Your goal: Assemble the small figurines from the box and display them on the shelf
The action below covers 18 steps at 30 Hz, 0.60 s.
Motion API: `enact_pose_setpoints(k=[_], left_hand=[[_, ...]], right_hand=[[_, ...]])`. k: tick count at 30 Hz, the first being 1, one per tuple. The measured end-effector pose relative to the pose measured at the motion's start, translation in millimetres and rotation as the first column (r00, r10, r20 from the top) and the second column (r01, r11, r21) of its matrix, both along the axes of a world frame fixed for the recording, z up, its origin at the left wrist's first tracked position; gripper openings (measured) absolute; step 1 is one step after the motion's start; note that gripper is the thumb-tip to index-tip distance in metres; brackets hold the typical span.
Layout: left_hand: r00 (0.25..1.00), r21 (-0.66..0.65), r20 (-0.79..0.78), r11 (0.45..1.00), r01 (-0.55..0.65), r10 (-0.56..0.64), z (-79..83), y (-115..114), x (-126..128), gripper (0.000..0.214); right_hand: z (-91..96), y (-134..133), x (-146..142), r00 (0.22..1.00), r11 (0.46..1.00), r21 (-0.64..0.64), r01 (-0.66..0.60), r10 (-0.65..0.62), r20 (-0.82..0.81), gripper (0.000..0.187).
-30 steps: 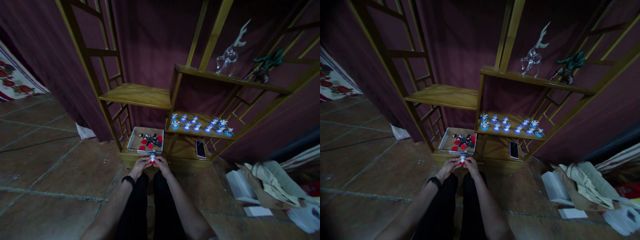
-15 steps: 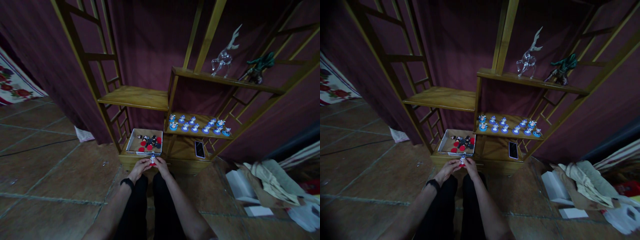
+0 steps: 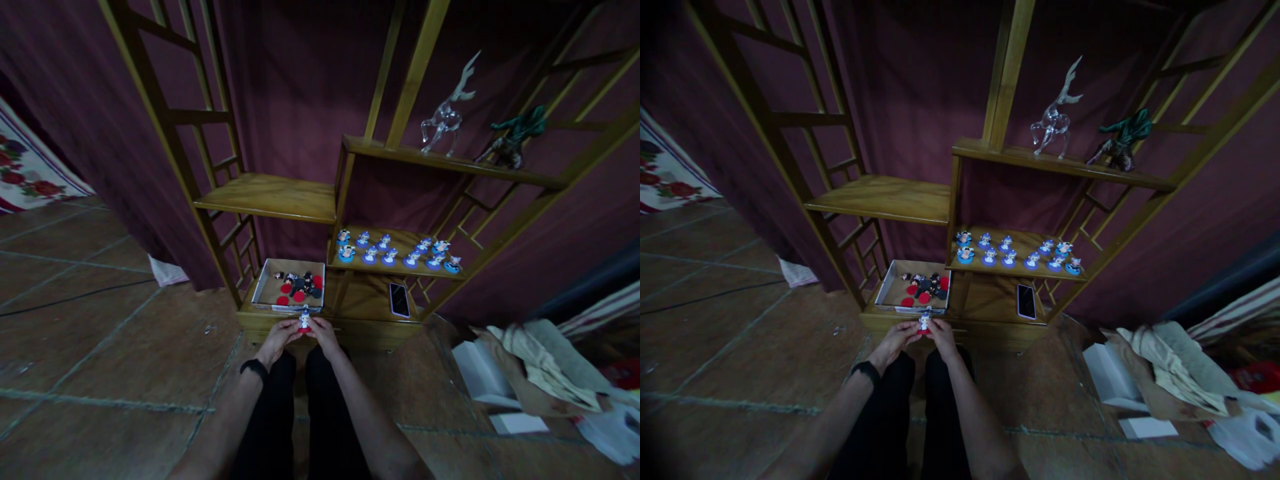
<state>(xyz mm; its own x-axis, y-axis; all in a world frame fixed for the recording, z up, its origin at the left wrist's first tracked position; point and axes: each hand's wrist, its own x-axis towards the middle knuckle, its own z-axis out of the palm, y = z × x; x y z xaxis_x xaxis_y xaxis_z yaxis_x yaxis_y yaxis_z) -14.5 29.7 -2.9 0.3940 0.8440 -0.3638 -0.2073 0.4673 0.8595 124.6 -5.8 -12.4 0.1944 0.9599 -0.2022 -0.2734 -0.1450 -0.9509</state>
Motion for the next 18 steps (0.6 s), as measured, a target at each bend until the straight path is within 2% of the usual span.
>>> enact_pose_setpoints(k=[7,12,18], left_hand=[[0.999,0.015,0.029,1.0,0.014,-0.014,7.1,-3.1,1.2,0.029],[0.997,0.022,0.022,0.997,0.067,-0.068,15.7,-7.0,1.9,0.041],[1.0,0.112,-0.012,0.993,0.022,-0.021,13.2,-6.3,3.2,0.043]], right_hand=[[2.4,-0.8,-0.4,1.0,1.0,-0.004,0.0,0.0,-0.003,0.039],[-1.7,2.7,-1.3,0.999,0.999,-0.012,0.032,-0.032,-0.005,0.038],[-2.4,3.6,-1.2,0.999,0.999,-0.02,0.028,-0.028,-0.015,0.038]])
